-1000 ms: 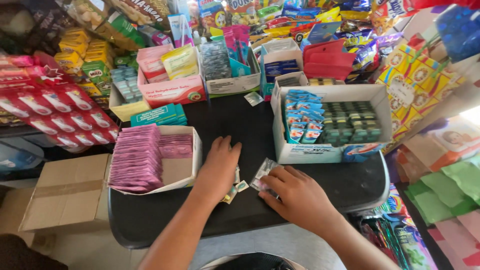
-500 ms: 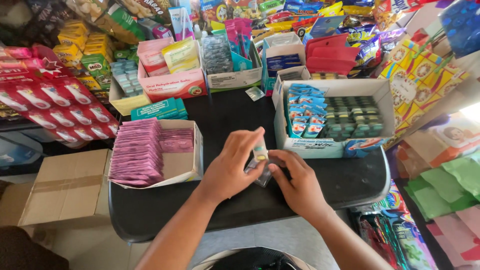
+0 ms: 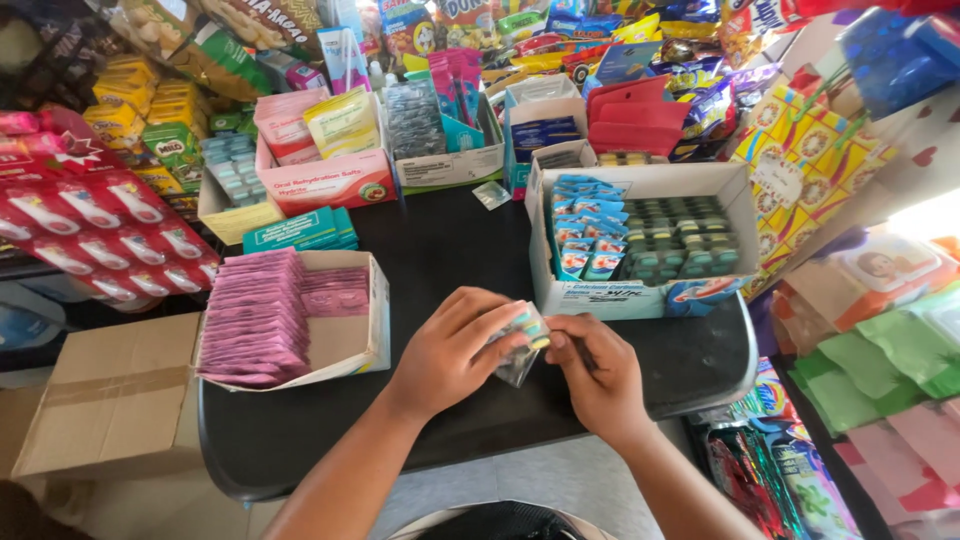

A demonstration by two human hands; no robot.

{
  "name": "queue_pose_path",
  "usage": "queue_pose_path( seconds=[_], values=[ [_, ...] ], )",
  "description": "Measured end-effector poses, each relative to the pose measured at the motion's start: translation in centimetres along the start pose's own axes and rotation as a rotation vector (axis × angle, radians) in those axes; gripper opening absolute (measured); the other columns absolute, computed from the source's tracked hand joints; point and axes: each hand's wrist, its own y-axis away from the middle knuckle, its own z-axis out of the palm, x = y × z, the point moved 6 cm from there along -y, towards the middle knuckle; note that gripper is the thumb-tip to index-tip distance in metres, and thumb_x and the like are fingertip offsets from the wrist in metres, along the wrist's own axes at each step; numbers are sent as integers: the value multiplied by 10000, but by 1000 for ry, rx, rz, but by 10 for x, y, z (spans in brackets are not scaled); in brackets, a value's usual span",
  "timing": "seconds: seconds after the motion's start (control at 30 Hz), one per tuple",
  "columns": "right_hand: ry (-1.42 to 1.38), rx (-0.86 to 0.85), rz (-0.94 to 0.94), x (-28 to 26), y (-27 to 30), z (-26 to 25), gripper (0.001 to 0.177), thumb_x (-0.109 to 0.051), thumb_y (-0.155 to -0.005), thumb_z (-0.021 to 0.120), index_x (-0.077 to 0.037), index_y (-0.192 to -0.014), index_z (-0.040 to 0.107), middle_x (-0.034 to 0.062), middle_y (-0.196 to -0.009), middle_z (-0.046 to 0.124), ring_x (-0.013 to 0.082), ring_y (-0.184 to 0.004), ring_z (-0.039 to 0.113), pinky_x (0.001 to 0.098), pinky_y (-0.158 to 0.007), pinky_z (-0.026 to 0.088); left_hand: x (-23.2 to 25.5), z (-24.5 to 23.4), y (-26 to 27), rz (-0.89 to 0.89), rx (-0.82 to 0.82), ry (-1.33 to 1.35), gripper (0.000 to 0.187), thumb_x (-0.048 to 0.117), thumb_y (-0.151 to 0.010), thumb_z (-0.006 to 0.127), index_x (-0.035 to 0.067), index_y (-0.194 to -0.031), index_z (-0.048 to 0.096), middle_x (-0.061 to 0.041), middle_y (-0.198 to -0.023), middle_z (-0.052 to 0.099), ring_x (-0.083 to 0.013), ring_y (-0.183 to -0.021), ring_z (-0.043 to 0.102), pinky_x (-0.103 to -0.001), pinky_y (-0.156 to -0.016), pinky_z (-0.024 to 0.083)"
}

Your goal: The person organizes blister packs of pills on a cluttered counter. They pick up individual packs, separate them, and place them into a white cardboard box. The person also handles small plastic bags containing pills and a green blister pack during the process.

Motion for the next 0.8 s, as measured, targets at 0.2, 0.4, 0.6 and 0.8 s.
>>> queue_pose_path(
  seconds=[0.2,0.4,0.6,0.8],
  values=[
    [-45,63,-30,-13,1,-7,202,-27,-970,645,22,-1166,659,78,-1012,717,106,-829,727,240,-727,588,6,3,-13,-62,50,152,299,57,-927,796,32,-1198,675,-93,-1058,708,-262,-937,704,-349,-812,591],
    [224,136,-195,-47,-10,-49,208,-36,-925,745,-8,-1117,672,97,-997,745,148,-877,729,275,-794,582,26,18,-51,-86,-33,293,264,-1,-979,727,56,-1233,685,-89,-1090,704,-228,-945,741,-315,-804,615],
    [469,105,-293,-110,-45,-100,277,-34,-916,739,0,-1185,682,106,-1047,733,180,-881,719,298,-797,569,46,39,-97,70,-78,67,297,-6,-889,728,65,-1175,688,-58,-1100,699,-252,-992,720,-348,-826,592],
    [555,10,-328,-113,-68,-128,184,-51,-934,731,-25,-1114,708,96,-1039,751,199,-910,750,302,-765,576,45,67,-121,150,-4,-193,139,115,-919,745,101,-1048,696,-8,-987,714,-209,-1012,671,-373,-906,503]
  ],
)
